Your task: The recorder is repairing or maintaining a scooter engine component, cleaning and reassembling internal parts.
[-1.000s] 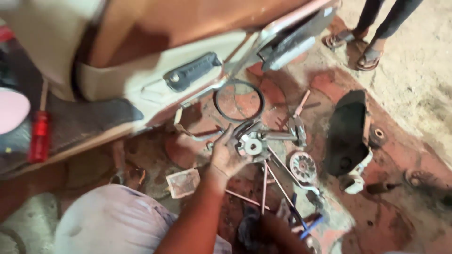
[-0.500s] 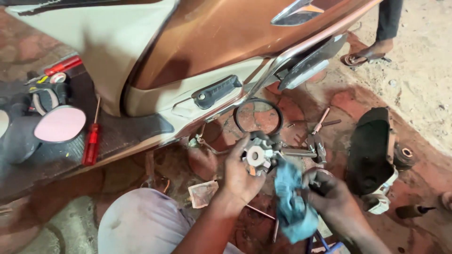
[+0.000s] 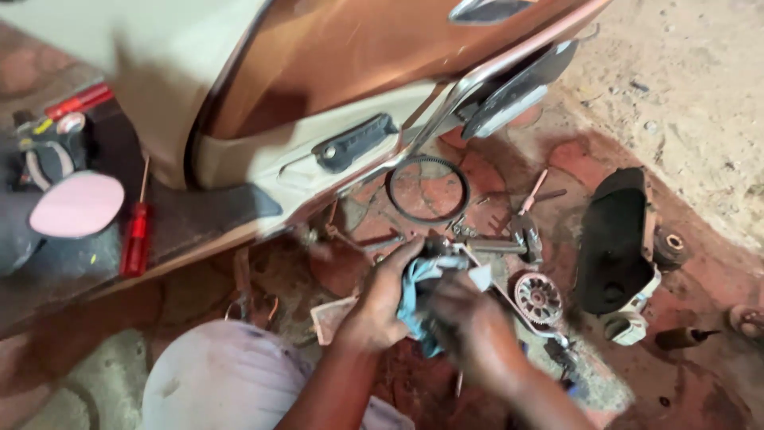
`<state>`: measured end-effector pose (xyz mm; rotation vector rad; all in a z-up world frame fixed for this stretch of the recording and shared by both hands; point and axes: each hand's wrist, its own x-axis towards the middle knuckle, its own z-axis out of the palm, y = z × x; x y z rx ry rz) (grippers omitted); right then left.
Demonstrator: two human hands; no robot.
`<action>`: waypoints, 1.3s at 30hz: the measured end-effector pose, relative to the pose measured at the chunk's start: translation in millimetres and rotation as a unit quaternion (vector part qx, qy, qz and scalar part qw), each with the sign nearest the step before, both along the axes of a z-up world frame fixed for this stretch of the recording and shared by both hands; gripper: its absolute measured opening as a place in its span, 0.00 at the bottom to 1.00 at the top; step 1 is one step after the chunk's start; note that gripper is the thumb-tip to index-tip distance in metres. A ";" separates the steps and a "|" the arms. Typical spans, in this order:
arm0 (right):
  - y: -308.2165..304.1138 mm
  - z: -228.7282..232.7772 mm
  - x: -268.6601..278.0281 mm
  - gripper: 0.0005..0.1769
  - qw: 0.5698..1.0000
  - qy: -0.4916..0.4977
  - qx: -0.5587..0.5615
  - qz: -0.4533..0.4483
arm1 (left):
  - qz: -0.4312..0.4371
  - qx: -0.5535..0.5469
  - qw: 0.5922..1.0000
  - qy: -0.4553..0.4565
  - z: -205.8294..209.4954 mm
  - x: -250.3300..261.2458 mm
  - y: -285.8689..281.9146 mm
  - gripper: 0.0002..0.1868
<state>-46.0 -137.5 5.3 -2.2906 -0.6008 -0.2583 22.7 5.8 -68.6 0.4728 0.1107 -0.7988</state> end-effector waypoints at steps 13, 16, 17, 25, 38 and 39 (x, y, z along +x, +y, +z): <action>46.2 -9.2 43.5 0.09 0.958 -0.054 0.030 -0.280 | 0.194 0.051 0.978 0.064 15.1 -23.1 -27.0 0.28; 38.4 7.7 37.8 0.09 0.976 -0.052 0.016 -0.211 | 0.184 -0.013 0.983 0.003 35.9 -14.7 -15.3 0.32; 36.8 15.3 34.5 0.09 0.987 -0.010 0.016 -0.162 | 0.170 -0.072 0.982 -0.039 43.3 -12.9 -7.4 0.34; 31.5 0.0 52.9 0.10 0.979 0.058 -0.010 -0.194 | 0.133 0.024 0.990 0.037 17.1 -3.2 -19.8 0.40; 29.2 11.8 2.4 0.14 0.981 0.128 0.069 -0.127 | 0.117 0.104 0.970 -0.187 51.5 1.6 9.5 0.42; 26.7 11.0 3.3 0.14 0.981 0.126 0.069 -0.130 | 0.115 0.104 0.970 -0.189 54.1 3.4 10.3 0.42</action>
